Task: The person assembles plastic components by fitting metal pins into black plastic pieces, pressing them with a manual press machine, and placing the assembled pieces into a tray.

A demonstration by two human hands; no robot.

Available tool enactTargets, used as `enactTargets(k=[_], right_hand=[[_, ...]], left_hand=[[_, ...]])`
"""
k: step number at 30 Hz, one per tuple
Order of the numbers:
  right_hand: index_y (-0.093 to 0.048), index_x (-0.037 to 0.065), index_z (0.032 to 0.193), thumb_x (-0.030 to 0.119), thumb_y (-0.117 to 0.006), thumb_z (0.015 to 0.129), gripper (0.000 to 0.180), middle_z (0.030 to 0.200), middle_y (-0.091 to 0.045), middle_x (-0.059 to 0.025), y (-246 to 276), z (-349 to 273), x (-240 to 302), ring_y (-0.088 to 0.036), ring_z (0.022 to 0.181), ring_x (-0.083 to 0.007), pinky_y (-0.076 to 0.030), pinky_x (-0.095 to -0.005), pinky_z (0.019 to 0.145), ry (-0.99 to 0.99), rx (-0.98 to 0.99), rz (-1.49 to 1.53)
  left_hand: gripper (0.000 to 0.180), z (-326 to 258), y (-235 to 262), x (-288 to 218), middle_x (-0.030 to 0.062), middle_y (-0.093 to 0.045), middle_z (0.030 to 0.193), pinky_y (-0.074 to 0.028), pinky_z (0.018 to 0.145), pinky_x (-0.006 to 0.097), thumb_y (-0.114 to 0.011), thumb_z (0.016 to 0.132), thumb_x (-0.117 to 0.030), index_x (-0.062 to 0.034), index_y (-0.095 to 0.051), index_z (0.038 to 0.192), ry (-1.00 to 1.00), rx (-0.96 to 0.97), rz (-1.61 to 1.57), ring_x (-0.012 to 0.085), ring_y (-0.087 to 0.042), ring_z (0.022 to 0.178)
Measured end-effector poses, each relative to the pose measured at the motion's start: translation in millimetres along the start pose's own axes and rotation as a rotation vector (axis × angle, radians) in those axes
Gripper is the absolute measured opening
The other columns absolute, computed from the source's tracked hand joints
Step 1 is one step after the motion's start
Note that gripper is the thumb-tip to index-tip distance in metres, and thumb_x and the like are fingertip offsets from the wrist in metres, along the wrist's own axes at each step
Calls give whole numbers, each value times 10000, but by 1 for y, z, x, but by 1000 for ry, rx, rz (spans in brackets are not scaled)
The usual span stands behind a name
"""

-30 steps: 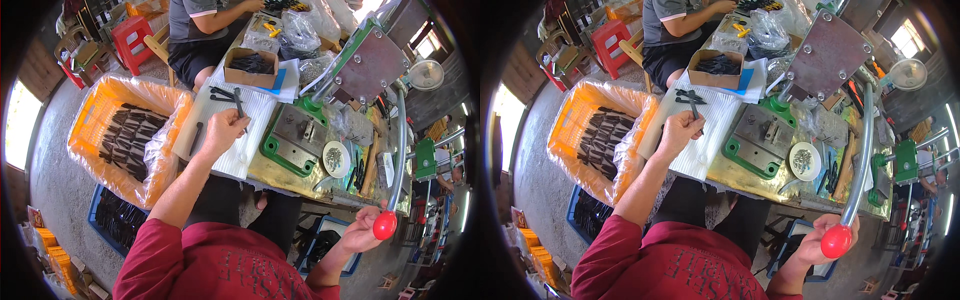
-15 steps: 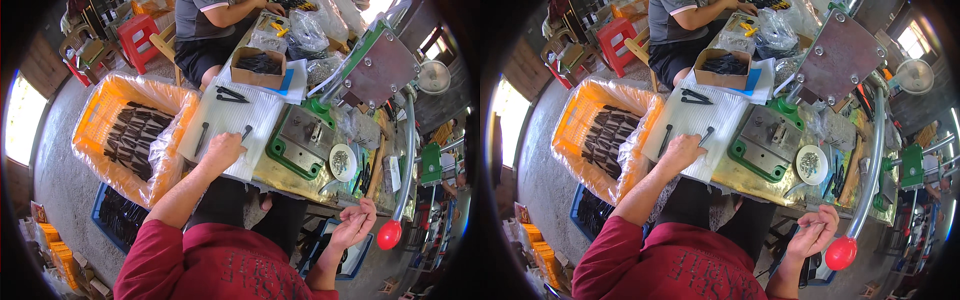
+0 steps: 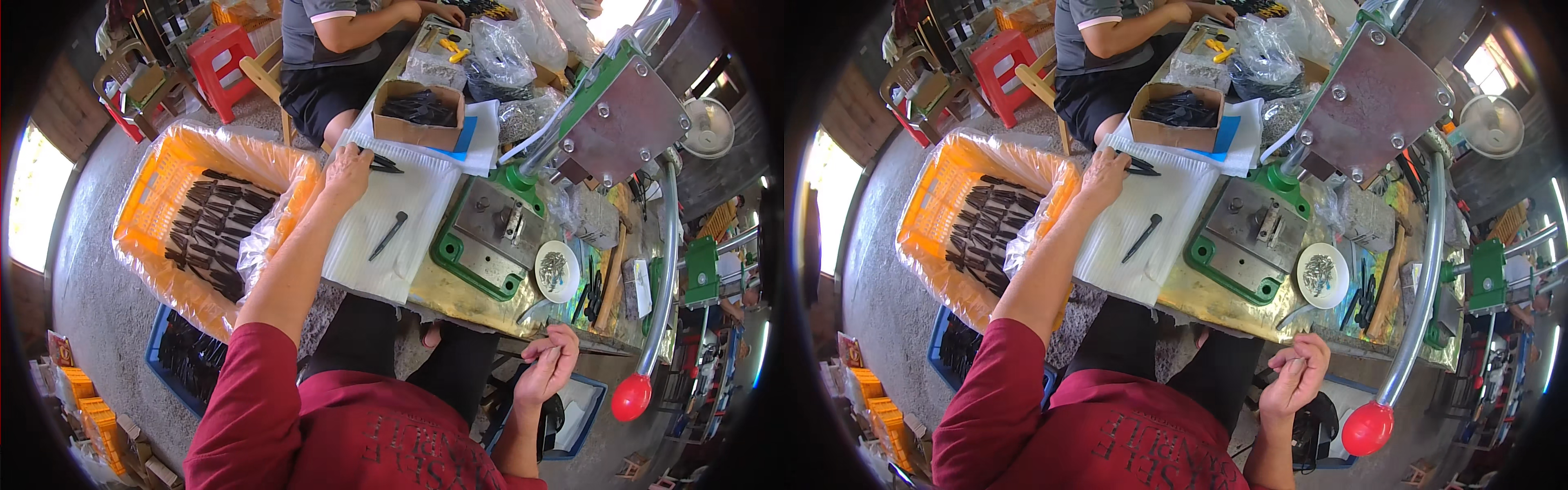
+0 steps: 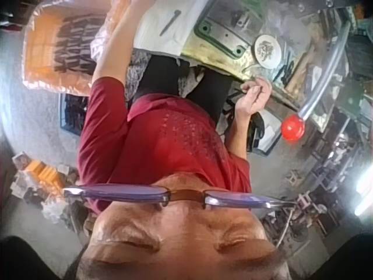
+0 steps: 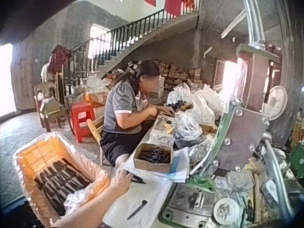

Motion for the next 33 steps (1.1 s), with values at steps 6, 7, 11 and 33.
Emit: enactTargets(k=[6,7,11,33], right_hand=[[-431,-5,909,148,-360,856,176,965,-443,-132,-4,-3,-7,-428,483,-79,-329,-179,425,11,30,-50],[-432,-5,908,141,-357,854,174,964,-444,-132,-6,-4,-8,-429,484,-79,-329,-178,427,11,51,-54],[-475,-32,859,28,-395,801,116,884,-471,-132,-17,-4,-11,-449,505,-96,-385,-201,466,-48,114,-86],[-455,54,783,216,-467,843,173,612,-444,-19,-58,-45,-55,-377,454,-84,-289,-199,416,-933,102,892]], left_hand=[[221,-5,10,-11,107,-440,983,-408,731,394,-486,733,-72,-98,-530,948,-150,-6,38,278,-406,996],[181,-10,21,-16,108,-459,954,-394,742,386,-498,741,-100,-84,-526,918,-177,-25,-1,277,-425,968],[139,-35,47,-50,124,-520,868,-391,724,378,-497,756,-127,-45,-504,868,-229,89,-284,297,-497,849],[287,-179,21,-205,53,-540,933,-426,742,224,-511,792,-14,11,-480,1076,-230,800,-1534,95,-509,832]])
Point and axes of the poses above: each hand's wrist, its own z-axis towards the middle knuckle, its own y-axis out of the back of the hand, x = y × z, the point moved 8 cm from there along z, towards the middle knuckle
